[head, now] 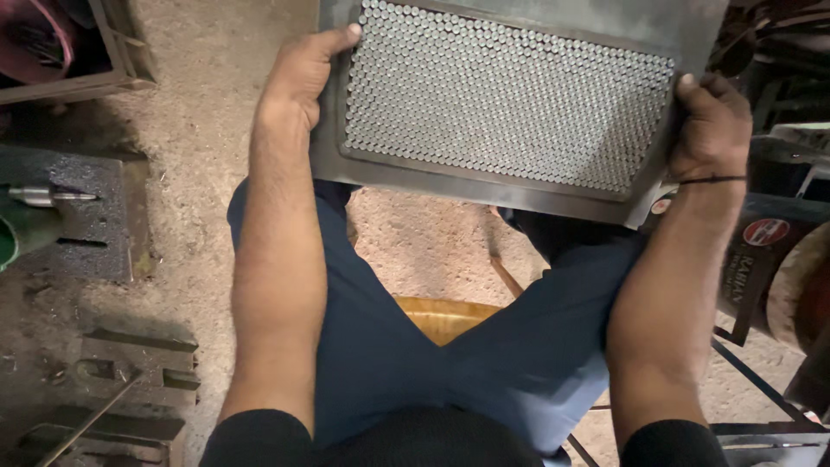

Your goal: The person sits holding a metal tray filled with small round pellets, shakes and tilts the tray to settle the pellets, and picks at items in the tray. They carry the tray to a press machine, seat it into the machine, and work the press, then scoop pellets from a bucket and handle a brush and small metal parts at the machine table.

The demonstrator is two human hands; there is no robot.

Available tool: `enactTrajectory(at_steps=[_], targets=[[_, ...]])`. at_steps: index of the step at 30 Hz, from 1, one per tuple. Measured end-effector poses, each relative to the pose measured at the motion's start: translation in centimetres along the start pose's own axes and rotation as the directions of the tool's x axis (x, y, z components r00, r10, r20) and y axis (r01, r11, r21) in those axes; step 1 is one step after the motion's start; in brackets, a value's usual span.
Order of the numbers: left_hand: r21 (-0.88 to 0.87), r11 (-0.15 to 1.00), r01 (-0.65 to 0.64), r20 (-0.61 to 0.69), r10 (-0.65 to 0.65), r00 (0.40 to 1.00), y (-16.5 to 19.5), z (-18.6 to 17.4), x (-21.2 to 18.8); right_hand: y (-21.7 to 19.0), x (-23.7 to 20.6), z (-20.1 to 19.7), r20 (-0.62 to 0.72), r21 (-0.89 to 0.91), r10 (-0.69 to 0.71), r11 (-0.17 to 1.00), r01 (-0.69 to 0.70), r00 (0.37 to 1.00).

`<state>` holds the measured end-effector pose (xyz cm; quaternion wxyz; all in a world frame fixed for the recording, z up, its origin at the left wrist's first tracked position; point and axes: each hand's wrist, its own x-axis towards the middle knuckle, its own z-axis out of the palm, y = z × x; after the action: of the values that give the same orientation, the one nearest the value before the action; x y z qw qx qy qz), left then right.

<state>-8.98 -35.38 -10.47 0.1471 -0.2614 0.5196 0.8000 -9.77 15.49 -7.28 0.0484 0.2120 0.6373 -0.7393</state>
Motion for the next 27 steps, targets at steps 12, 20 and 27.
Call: enactTrajectory(at_steps=[12, 20, 27], targets=[[0.115, 0.989, -0.092, -0.060, 0.099, 0.993, 0.6, 0.3, -4.6, -1.8, -5.6, -2.0, -0.158, -0.065, -0.178, 0.983, 0.170, 0.971], [0.056, 0.828, -0.557, -0.391, 0.532, 0.751, -0.4, 1.7, -15.1, -3.4, -17.2, -4.6, -0.247, -0.232, -0.610, 0.792, 0.565, 0.753], [-0.331, 0.881, -0.338, -0.015, 0.353, 0.935, -4.2, 12.3, -35.5, -4.8, -39.3, 2.5, 0.086, 0.456, 0.031, 0.888, -0.067, 0.996]])
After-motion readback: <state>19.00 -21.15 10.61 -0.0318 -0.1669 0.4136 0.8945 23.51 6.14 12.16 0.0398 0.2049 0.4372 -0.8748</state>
